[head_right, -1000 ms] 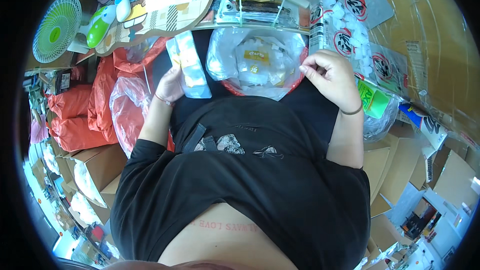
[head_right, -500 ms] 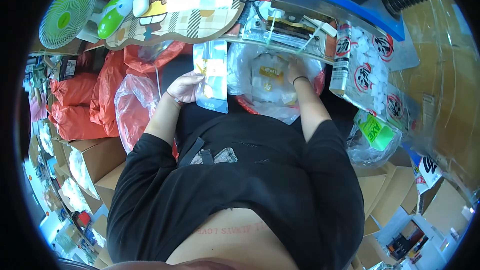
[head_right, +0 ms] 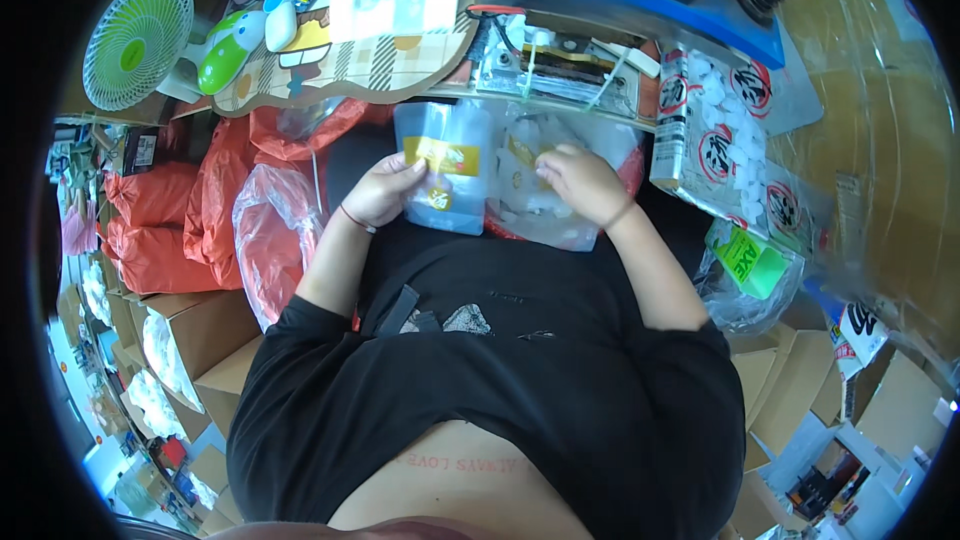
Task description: Using a heat sealing machine to seal plastic bags containing items and placing them into boxes.
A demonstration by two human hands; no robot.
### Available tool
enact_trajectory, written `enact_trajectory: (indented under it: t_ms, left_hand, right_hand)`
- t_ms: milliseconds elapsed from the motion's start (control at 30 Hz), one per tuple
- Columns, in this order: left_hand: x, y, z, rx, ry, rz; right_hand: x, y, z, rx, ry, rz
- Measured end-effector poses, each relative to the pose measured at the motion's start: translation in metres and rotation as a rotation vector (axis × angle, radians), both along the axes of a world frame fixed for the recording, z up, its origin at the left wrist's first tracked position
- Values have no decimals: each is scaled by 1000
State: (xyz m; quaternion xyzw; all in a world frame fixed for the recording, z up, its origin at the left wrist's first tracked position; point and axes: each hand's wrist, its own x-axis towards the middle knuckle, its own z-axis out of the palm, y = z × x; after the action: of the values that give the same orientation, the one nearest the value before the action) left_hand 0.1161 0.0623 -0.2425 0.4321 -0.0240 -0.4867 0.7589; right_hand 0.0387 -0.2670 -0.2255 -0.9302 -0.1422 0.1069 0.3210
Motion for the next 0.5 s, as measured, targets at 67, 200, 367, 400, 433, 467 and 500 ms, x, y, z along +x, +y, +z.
enact_trajectory:
  t_ms: [67,200,367,400,433,467,500]
  left_hand:
    - [-14,-28,23,110,-111,16]
    - [-33,-78,65,333,-680,-69]
    - [-53,-113,101,236,-620,-122]
    - [-56,-116,105,163,-529,-113]
    - [-57,-119,108,91,-436,-103]
    - [-60,-122,112,89,-439,-98]
    - [-62,-125,115,38,-352,-149]
  right_hand:
    - [-31,9,65,316,-39,-102]
    - [-37,-2,138,465,-371,-372]
    - [-20,-5,162,457,-449,-359]
    - [-18,-9,166,298,-482,-309]
    - [-16,-13,168,140,-512,-259]
    - [-18,-18,171,138,-515,-254]
    - [-20,-23,172,163,-397,-211]
